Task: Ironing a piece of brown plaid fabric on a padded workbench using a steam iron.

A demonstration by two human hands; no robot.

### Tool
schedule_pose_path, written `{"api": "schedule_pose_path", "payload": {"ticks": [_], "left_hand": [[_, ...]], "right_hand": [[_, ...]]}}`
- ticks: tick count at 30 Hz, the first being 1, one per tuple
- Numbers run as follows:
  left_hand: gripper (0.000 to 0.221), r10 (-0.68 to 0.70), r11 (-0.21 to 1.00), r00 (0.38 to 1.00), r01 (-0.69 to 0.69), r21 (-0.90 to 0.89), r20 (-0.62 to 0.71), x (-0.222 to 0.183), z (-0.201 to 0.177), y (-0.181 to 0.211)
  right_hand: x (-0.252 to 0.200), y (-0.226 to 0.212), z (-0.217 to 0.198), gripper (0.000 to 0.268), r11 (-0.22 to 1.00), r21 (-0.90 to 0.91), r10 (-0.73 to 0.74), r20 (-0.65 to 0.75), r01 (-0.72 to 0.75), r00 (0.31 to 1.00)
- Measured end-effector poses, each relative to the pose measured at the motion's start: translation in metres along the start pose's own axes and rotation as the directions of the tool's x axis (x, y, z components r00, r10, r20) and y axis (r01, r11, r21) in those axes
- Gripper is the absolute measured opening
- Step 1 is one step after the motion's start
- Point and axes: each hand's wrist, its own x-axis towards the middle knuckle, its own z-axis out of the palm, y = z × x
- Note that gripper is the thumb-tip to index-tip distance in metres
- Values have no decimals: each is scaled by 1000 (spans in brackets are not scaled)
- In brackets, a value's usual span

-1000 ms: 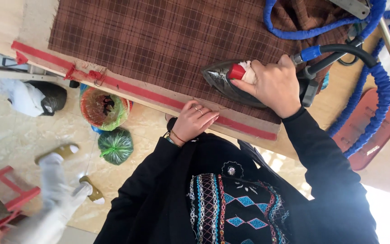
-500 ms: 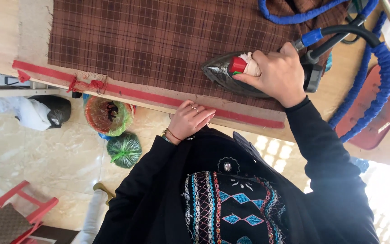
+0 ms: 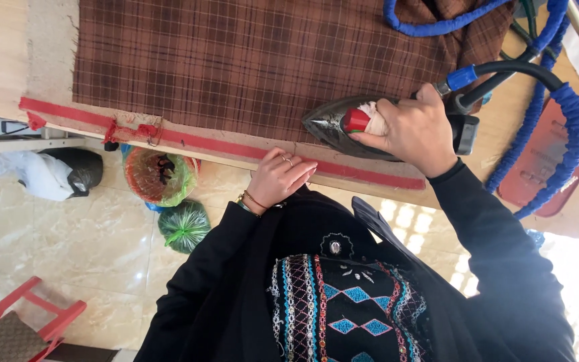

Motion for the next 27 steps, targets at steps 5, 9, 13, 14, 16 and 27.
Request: {"api": "schedule_pose_path", "payload": {"ticks": [5, 9, 13, 14, 16, 27], "left_hand": [[14, -19, 1000, 1000, 19, -4, -21, 0, -1, -5], [15, -53, 998, 998, 54, 33, -21, -2, -5, -15], [16, -126, 984, 992, 127, 127, -15, -7, -2, -28], [16, -149, 976, 989, 149, 158, -6, -7, -2, -31], [18, -164, 971, 986, 161, 176, 3, -2, -1, -31], [25, -171, 968, 968, 131, 215, 183, 7, -17, -24]], "right_hand": [[-3, 2, 3, 60, 1000, -12, -19, -35, 18, 999], [1, -3, -1, 63, 999, -4, -37, -48, 36, 998], [13, -11, -1, 58, 999, -9, -31, -28, 30, 999], [15, -14, 1, 56, 1000, -22, 21, 6, -21, 1000], [28, -9, 6, 58, 997, -62, 56, 1, -56, 998], [42, 61, 31, 75, 914, -404, -46, -18, 35, 999]]}}
